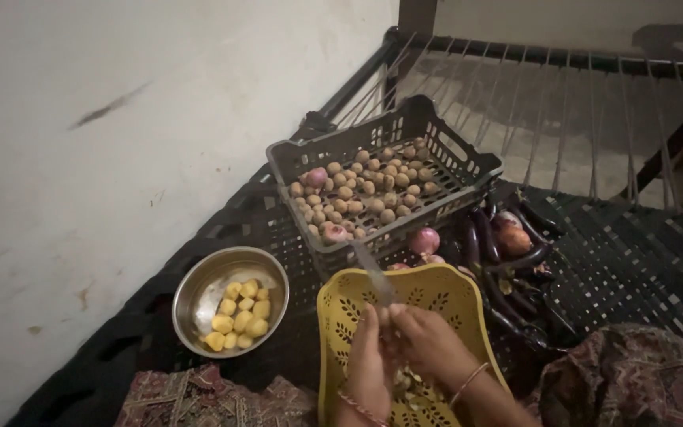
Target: The person peels potatoes with a knife, placing the skins into a yellow basket and the peeled potatoes into a metal bowl. They periodically reach into a plastic crate to retrieve more potatoes to peel.
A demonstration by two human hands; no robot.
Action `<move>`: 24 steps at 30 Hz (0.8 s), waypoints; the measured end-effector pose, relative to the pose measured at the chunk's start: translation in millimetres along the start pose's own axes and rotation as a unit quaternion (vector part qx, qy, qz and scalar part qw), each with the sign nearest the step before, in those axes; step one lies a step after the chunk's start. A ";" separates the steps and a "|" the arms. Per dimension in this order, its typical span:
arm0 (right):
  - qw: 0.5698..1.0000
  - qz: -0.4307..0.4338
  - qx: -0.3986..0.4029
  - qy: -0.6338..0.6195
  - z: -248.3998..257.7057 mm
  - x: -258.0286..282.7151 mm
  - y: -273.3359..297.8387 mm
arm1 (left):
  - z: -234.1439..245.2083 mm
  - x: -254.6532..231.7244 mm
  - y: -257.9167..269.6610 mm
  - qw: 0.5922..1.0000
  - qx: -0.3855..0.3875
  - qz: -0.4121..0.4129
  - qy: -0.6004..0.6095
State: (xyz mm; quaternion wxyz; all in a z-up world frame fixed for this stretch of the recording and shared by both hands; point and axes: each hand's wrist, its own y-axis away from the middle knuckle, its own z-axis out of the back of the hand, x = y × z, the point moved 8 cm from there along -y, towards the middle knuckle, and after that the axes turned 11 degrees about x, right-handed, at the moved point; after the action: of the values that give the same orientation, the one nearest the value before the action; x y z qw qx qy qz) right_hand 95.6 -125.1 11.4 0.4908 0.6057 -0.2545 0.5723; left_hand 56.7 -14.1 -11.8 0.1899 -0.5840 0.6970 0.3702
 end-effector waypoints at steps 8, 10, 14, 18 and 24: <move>0.984 0.112 0.113 -0.081 -5.6 1.2 -3.2 | -7.5 -3.3 -1.5 0.990 0.125 -0.037 0.056; 0.985 0.124 0.103 -0.067 -7.0 8.6 -0.7 | -17.0 -15.2 5.2 0.987 0.139 -0.051 0.055; 0.985 0.046 0.123 -0.116 -15.3 -4.1 -3.0 | -22.5 -22.4 11.8 0.997 0.075 0.006 0.008; 0.998 0.060 0.010 0.021 -2.1 3.4 2.4 | 0.9 -7.9 3.7 0.999 -0.013 0.025 -0.037; 0.711 0.179 0.443 -0.516 -28.1 26.9 24.0 | -36.7 -32.0 16.5 0.980 0.194 -0.037 0.018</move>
State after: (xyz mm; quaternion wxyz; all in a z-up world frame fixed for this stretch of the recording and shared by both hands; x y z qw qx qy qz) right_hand 68.1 -102.7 40.2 -0.1527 0.8977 -0.2894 0.2950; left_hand 55.0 -18.9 39.3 0.3003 -0.5678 0.7372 0.2096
